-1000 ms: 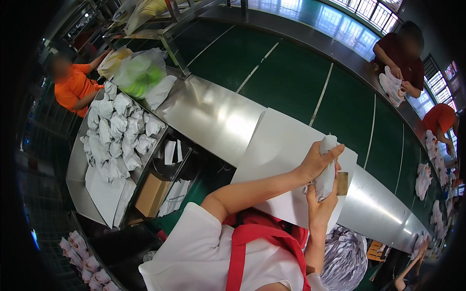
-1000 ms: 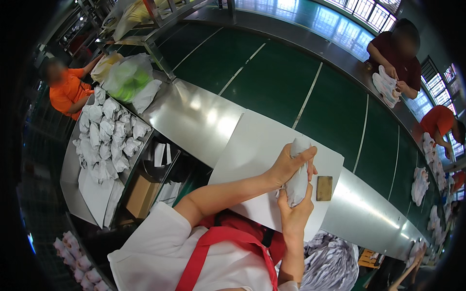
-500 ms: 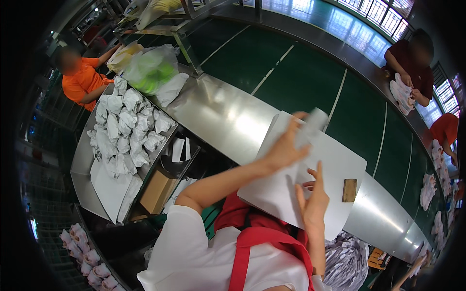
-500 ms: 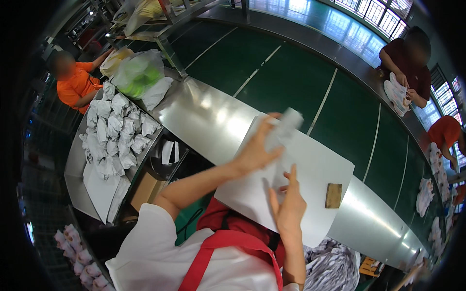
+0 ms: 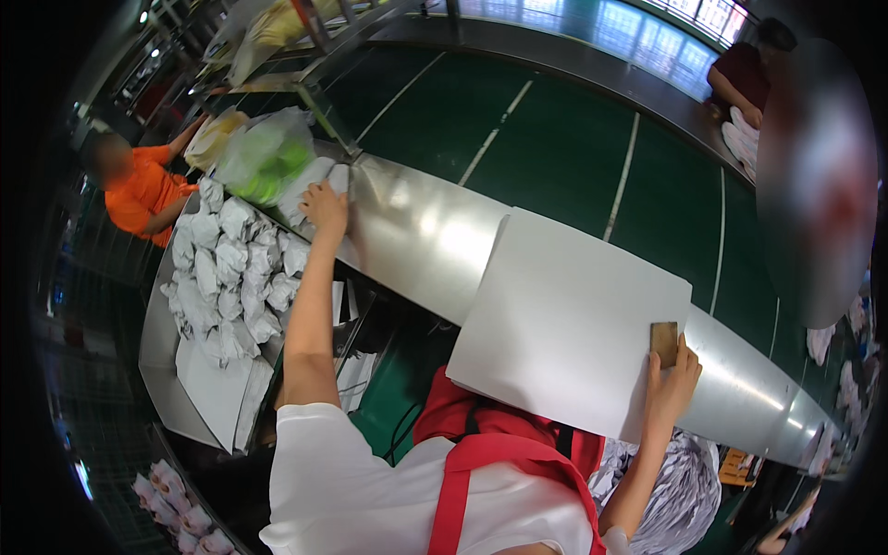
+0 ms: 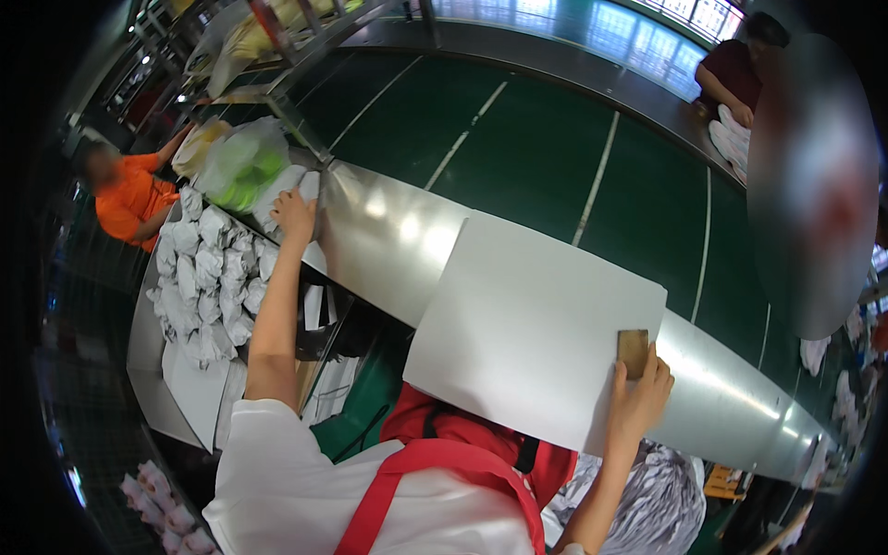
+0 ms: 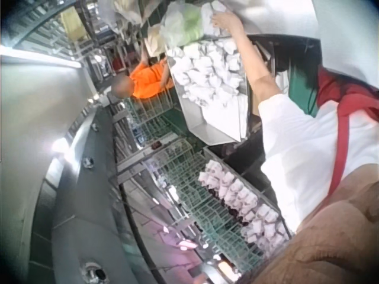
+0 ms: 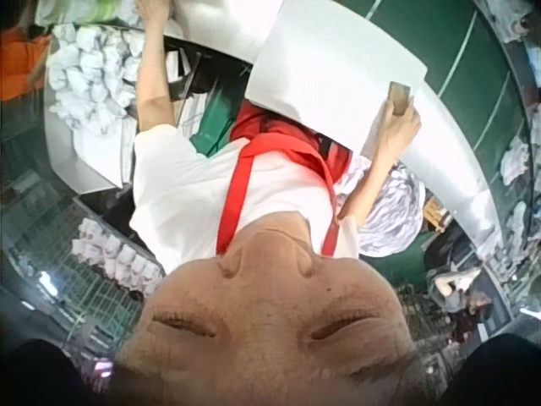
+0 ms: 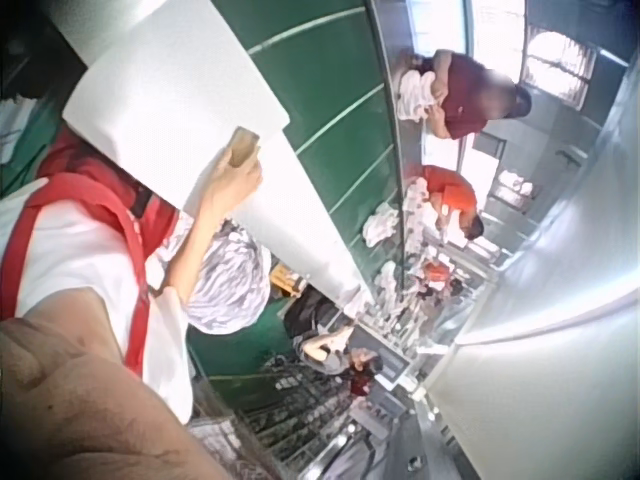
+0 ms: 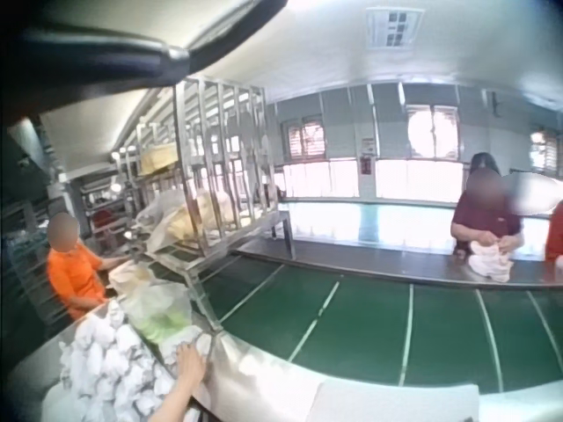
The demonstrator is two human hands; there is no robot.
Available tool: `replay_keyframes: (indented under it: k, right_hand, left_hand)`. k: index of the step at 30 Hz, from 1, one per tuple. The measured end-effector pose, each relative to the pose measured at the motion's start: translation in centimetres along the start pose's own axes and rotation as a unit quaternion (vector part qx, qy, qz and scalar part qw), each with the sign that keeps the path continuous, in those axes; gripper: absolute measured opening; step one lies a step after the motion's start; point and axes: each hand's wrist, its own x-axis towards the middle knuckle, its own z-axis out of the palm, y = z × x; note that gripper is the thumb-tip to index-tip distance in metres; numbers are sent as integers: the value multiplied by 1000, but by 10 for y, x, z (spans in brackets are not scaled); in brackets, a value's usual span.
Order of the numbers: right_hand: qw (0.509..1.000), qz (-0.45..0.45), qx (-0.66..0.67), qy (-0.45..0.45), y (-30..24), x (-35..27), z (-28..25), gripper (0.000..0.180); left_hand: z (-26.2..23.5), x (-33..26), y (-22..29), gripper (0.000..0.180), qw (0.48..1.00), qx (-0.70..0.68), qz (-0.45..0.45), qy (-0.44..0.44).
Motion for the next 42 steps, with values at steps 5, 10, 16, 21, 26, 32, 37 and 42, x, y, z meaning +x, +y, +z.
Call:
replay_keyframes:
  k: [5, 10, 16, 21, 26, 32, 37, 42]
  right_hand:
    - [991, 43, 126, -12, -10, 16, 2, 43]
    - [981, 31, 182, -52, -10, 25, 6, 22]
    - [984, 43, 172, -16, 8, 30, -1, 16]
    - [953, -14, 263, -150, -6, 15, -6, 24]
    - [911, 135, 372, -116, 8, 28, -5, 32]
    - [958, 32, 192, 209, 8, 18, 37, 34]
    - [830, 251, 408, 285, 51, -69, 11, 11]
    - [655, 537, 447, 287, 187, -216, 121, 14]
  left_hand:
    - [-51, -11, 60, 56, 982, -83, 99, 134]
    - [-173, -140, 235, 18, 721, -518, 457, -54]
    - [-191, -243, 321, 24, 547, -508, 663, -67]
    - [-189, -247, 326, 30, 602, -472, 642, -53]
    - [-194, -229, 323, 16, 533, -507, 675, -61]
    - [-200, -221, 318, 2, 536, -495, 650, -212]
    - [-178, -235, 321, 5, 574, -456, 664, -148]
    - [-176, -236, 319, 9, 590, -430, 666, -154]
